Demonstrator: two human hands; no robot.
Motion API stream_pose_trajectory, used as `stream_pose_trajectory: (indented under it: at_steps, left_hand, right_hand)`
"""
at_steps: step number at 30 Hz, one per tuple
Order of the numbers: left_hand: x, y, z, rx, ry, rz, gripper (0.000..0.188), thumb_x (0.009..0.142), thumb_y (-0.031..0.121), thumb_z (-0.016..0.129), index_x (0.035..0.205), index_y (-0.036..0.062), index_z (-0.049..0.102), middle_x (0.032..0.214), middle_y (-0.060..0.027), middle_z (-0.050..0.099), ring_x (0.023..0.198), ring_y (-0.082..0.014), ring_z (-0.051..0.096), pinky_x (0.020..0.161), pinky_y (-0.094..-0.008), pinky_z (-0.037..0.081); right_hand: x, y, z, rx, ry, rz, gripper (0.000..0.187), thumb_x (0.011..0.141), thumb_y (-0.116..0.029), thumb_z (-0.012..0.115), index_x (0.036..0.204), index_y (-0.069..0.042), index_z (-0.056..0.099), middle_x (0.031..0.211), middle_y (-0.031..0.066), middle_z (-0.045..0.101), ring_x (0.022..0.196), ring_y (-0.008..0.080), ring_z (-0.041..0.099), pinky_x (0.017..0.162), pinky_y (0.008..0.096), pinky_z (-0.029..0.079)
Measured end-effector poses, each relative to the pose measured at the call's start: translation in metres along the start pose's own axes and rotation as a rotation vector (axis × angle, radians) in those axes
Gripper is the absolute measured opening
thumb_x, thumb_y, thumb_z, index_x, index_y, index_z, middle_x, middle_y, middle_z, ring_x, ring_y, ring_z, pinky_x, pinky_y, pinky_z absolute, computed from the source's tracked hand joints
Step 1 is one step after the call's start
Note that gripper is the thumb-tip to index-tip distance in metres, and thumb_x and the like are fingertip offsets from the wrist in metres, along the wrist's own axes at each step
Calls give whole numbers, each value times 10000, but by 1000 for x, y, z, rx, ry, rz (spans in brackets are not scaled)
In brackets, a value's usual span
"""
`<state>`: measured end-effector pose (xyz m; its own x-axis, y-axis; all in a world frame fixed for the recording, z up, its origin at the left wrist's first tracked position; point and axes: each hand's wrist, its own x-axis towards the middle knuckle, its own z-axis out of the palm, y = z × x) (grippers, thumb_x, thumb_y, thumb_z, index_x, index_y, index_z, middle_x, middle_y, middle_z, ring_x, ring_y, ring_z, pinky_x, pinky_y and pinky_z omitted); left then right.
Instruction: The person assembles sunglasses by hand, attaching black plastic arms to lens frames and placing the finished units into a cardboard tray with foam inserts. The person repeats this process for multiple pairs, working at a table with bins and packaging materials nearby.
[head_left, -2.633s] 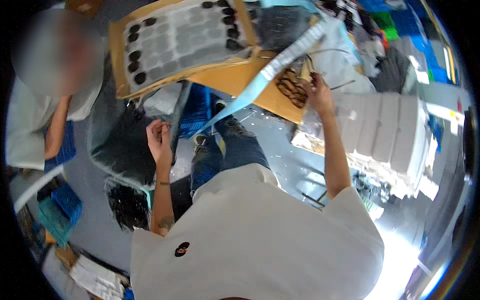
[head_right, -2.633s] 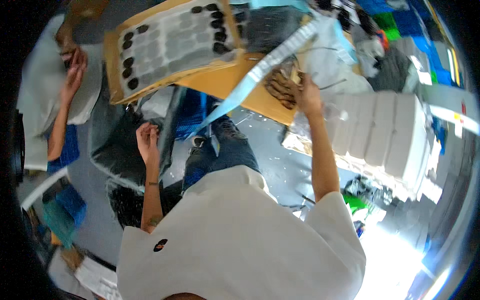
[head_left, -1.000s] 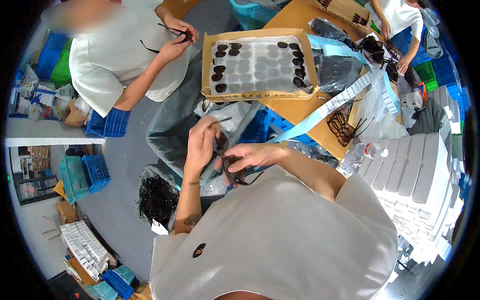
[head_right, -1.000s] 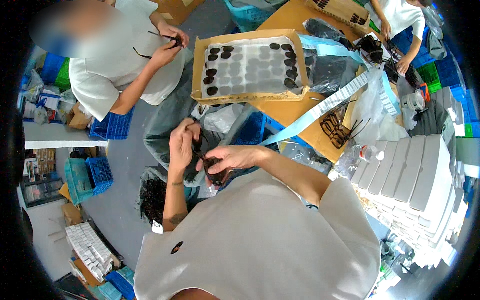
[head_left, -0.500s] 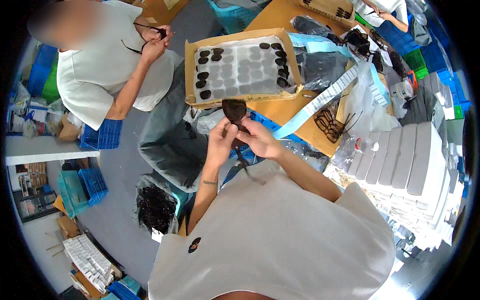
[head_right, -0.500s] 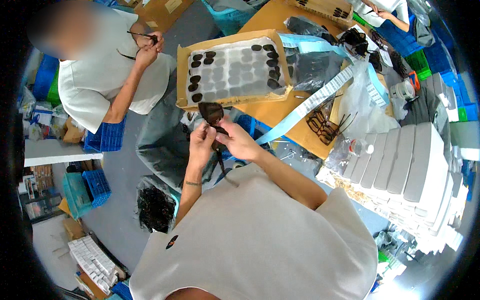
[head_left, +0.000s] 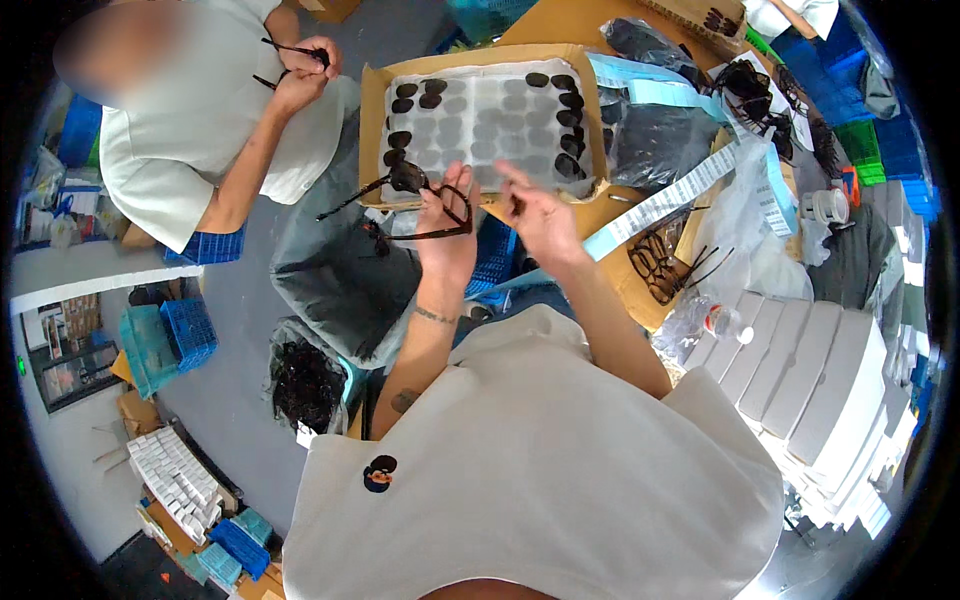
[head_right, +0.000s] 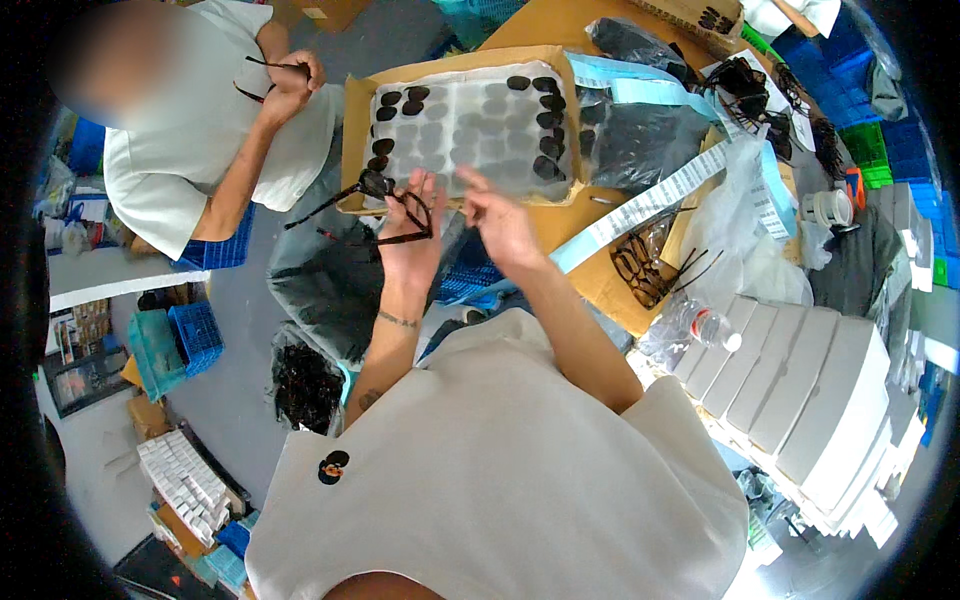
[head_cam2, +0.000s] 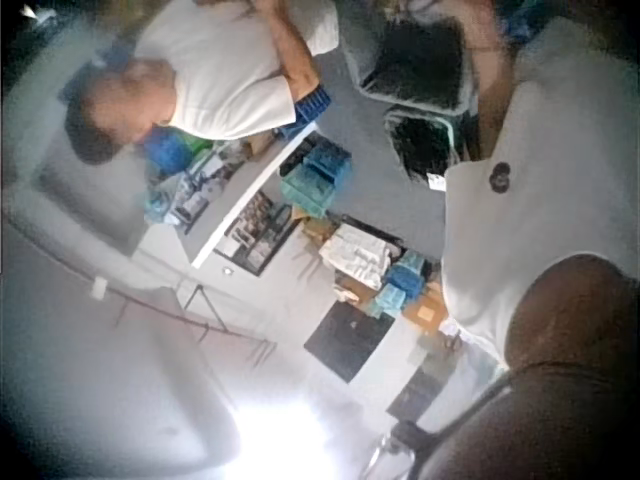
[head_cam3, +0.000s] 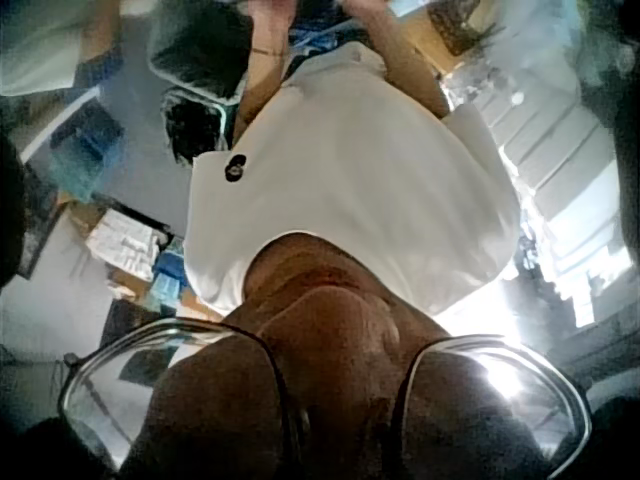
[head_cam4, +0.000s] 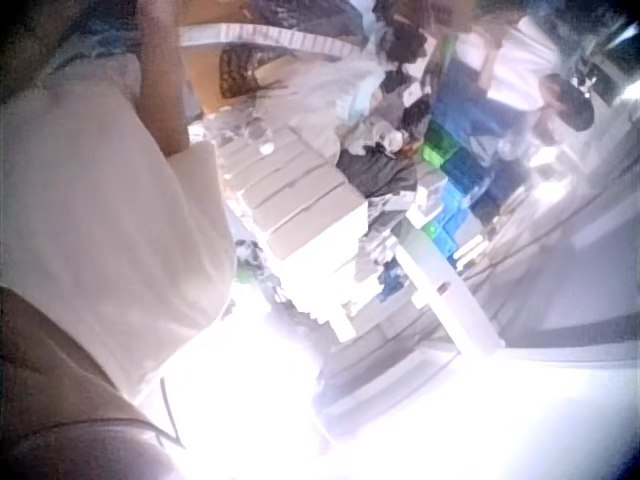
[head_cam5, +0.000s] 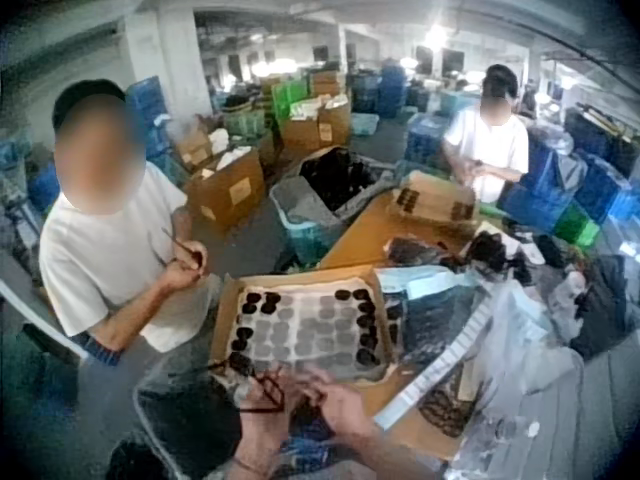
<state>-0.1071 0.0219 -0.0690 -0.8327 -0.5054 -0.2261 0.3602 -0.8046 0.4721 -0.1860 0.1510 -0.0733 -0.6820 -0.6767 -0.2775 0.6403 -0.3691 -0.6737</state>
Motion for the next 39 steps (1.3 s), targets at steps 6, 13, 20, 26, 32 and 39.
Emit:
stream_pose_trajectory:
  at_steps: [6, 13, 20, 26, 32, 39]
  left_hand:
    - [-12, 37, -35, 35, -25, -132, 227, 971, 396, 509, 1020, 176, 536, 901, -18, 571, 848, -172, 532, 796, -365, 484]
    - [-66, 40, -23, 503, 82, -43, 258, 914, 235, 593, 1108, 188, 430, 995, -70, 551, 887, -193, 562, 650, -323, 561]
    - [-83, 30, -19, 436, 146, -66, 509, 806, 53, 724, 1179, 151, 392, 1021, -93, 543, 905, -207, 575, 675, -321, 563]
    - [-78, 30, -18, 581, 113, -131, 348, 922, 152, 608, 1212, 115, 420, 1036, -118, 580, 860, -204, 576, 596, -295, 489]
    - [-56, 67, 12, 1338, -53, -225, 243, 985, 197, 509, 1019, -33, 580, 769, -77, 637, 660, -152, 606, 590, -287, 496]
    - [-31, 100, 72, 1551, -488, -275, 312, 966, 250, 528, 1111, -14, 611, 903, -97, 671, 782, -203, 667, 685, -346, 512]
  right_hand:
    - [58, -55, -38, -734, 133, -331, 446, 774, -47, 730, 1206, -32, 619, 1058, 65, 628, 888, 161, 548, 826, 290, 447]
    - [145, -65, -94, -1077, 78, -370, 401, 767, -34, 724, 1158, -51, 638, 993, 115, 668, 855, 188, 610, 787, 305, 477]
    - [233, -58, -144, -1265, 370, -316, 287, 754, -160, 747, 999, -34, 666, 952, 176, 690, 926, 304, 663, 819, 386, 512]
    - [226, -57, -120, -1854, 674, -214, 289, 789, -207, 725, 1042, -77, 668, 989, 145, 666, 940, 335, 643, 865, 415, 509]
    - [115, -117, -37, -1234, -12, -365, 274, 841, -174, 686, 1076, -39, 646, 1253, 110, 591, 945, 260, 631, 851, 370, 499]
    - [-26, -66, 31, -1643, -585, -169, 416, 860, 20, 578, 1261, -34, 485, 925, 127, 685, 894, 330, 669, 751, 347, 538]
